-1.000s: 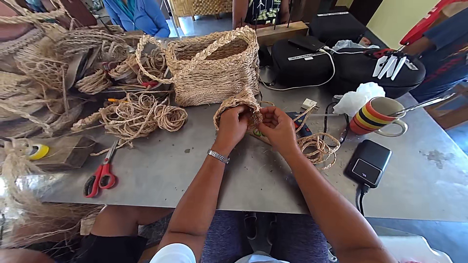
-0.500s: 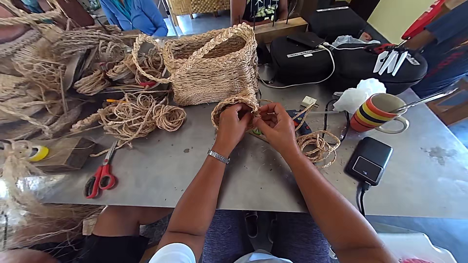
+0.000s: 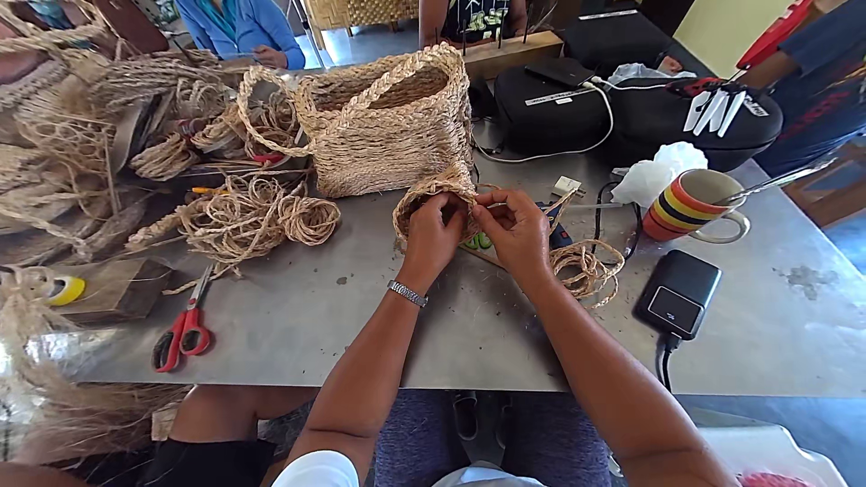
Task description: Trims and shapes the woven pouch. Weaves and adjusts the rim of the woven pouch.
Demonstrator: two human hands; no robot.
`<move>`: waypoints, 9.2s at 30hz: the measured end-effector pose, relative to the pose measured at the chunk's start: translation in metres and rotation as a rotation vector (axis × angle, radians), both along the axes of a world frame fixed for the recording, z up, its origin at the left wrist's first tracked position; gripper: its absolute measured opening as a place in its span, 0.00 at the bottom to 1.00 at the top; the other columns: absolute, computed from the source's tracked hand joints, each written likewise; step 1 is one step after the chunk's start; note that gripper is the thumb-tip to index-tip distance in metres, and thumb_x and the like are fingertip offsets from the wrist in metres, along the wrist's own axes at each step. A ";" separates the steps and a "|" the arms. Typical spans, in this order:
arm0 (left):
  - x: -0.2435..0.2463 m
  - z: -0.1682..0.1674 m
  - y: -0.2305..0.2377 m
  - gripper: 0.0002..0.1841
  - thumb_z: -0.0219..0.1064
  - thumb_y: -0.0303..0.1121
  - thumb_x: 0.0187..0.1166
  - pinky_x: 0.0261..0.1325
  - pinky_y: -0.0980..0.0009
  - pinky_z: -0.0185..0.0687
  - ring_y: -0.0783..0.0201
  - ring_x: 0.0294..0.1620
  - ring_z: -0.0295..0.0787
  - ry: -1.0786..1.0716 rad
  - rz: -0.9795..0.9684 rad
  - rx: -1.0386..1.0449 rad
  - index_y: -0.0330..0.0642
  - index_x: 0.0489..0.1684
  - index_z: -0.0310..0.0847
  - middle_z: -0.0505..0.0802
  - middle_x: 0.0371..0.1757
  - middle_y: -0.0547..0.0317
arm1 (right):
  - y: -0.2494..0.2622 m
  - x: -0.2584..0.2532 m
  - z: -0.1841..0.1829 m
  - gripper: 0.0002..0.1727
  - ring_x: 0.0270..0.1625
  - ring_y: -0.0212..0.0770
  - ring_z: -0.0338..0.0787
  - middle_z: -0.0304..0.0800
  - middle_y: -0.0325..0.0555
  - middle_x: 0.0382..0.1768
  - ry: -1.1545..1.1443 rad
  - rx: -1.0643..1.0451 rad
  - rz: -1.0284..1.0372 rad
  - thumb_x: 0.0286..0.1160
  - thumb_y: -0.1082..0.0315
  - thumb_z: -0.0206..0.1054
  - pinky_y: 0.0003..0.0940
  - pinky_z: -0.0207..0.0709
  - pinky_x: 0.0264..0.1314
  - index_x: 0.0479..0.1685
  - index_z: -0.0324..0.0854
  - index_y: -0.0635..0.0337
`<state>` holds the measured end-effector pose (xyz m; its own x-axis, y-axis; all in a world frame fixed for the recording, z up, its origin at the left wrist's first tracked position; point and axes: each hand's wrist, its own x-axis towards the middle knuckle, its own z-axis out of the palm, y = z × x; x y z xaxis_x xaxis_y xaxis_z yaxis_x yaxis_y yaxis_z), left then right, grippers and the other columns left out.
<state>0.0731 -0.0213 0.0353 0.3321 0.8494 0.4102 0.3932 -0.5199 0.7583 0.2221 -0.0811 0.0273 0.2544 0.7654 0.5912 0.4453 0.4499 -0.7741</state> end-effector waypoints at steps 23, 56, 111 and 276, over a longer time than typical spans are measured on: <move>-0.001 0.002 0.004 0.11 0.70 0.40 0.81 0.47 0.68 0.84 0.71 0.37 0.88 -0.253 -0.147 -0.231 0.42 0.38 0.89 0.92 0.33 0.63 | 0.002 -0.003 -0.004 0.09 0.40 0.30 0.93 0.93 0.43 0.42 0.051 0.000 -0.011 0.79 0.69 0.69 0.26 0.90 0.45 0.51 0.87 0.62; 0.018 -0.014 -0.015 0.09 0.55 0.26 0.89 0.59 0.67 0.85 0.56 0.54 0.87 0.008 -0.021 0.533 0.30 0.55 0.78 0.86 0.53 0.43 | -0.003 -0.004 0.001 0.09 0.40 0.32 0.91 0.87 0.48 0.51 -0.019 0.030 -0.054 0.76 0.71 0.71 0.26 0.91 0.43 0.51 0.89 0.61; -0.011 0.014 0.001 0.14 0.50 0.39 0.94 0.65 0.62 0.82 0.69 0.53 0.85 -0.647 -0.347 0.018 0.44 0.49 0.81 0.87 0.46 0.64 | -0.002 0.005 0.006 0.37 0.63 0.45 0.82 0.75 0.56 0.63 0.038 0.095 -0.214 0.65 0.50 0.83 0.34 0.84 0.58 0.74 0.77 0.54; 0.007 0.083 0.036 0.09 0.58 0.35 0.89 0.43 0.69 0.84 0.68 0.36 0.88 0.162 -0.056 0.336 0.41 0.52 0.82 0.92 0.43 0.58 | 0.049 0.042 0.103 0.05 0.44 0.31 0.94 0.94 0.40 0.42 -0.479 -0.197 0.143 0.77 0.66 0.73 0.31 0.89 0.52 0.43 0.88 0.58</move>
<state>0.0801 0.0148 0.1181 0.4579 0.6548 0.6013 0.4582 -0.7535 0.4715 0.2644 -0.0316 0.1303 -0.1238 0.8807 0.4572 0.7143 0.3989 -0.5751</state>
